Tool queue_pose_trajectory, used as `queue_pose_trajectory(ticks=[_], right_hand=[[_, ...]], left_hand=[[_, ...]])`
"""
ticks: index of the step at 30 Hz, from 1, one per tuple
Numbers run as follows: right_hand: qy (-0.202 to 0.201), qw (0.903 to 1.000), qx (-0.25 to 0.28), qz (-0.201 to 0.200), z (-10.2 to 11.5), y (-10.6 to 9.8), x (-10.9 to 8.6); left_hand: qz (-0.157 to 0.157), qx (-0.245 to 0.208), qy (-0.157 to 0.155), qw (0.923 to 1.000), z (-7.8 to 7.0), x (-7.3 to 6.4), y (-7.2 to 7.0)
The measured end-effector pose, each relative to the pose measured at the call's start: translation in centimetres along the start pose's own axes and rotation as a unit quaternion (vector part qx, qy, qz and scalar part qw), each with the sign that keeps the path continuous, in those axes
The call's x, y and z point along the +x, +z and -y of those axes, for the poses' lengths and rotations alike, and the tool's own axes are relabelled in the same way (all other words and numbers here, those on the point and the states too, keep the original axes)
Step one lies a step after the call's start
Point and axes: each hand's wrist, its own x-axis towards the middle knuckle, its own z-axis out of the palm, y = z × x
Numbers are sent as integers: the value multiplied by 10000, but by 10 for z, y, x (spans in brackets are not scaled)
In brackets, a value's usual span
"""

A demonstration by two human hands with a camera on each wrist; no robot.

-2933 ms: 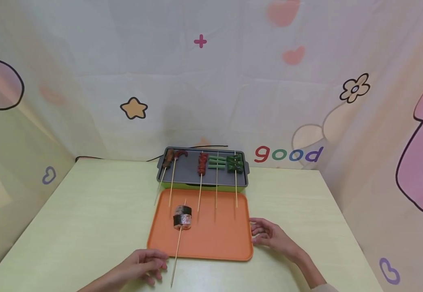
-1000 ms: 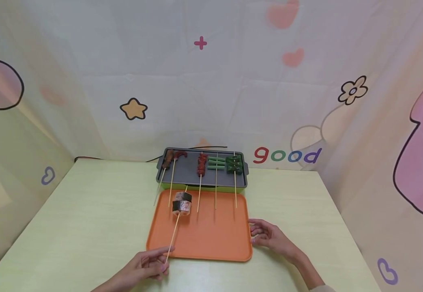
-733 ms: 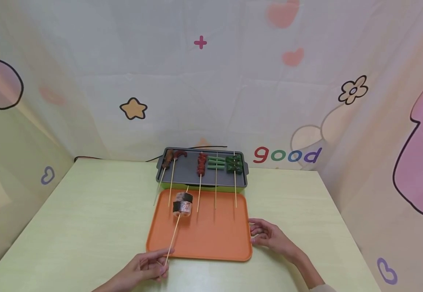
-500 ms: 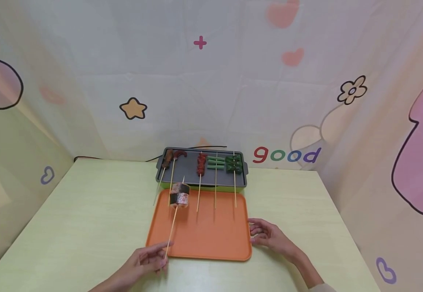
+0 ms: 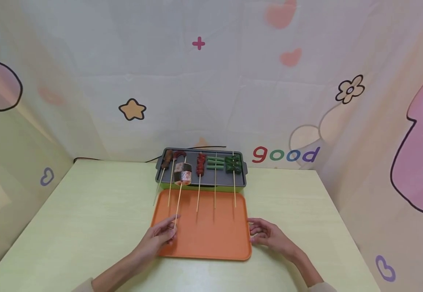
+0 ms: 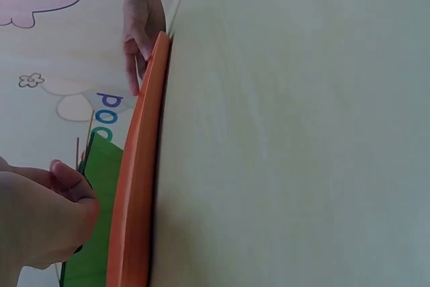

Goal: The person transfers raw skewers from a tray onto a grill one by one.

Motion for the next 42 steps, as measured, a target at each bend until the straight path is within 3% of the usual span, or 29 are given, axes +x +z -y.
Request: queue_pose_trajectory(ticks=[8,15,22,35,42], right_hand=[[-48,10000,0,17,0,-1,1],[-41,10000,40,-13,-2,1,-1],[121,9999,55,-44,-1,2,-1],[79,9999,-1,-78,-1,2,-1],[-16,10000,8,-29,-4,1,1]], left_hand=[[-262,-183,125,9994,-6,34,2],[-376,-265,-51,9989,-6,48,1],[-481,-333,-79,9983,-7,50,4],[-683,-290,260,9969,-4,49,11],[-722,-101,157,9972,-5,43,9]])
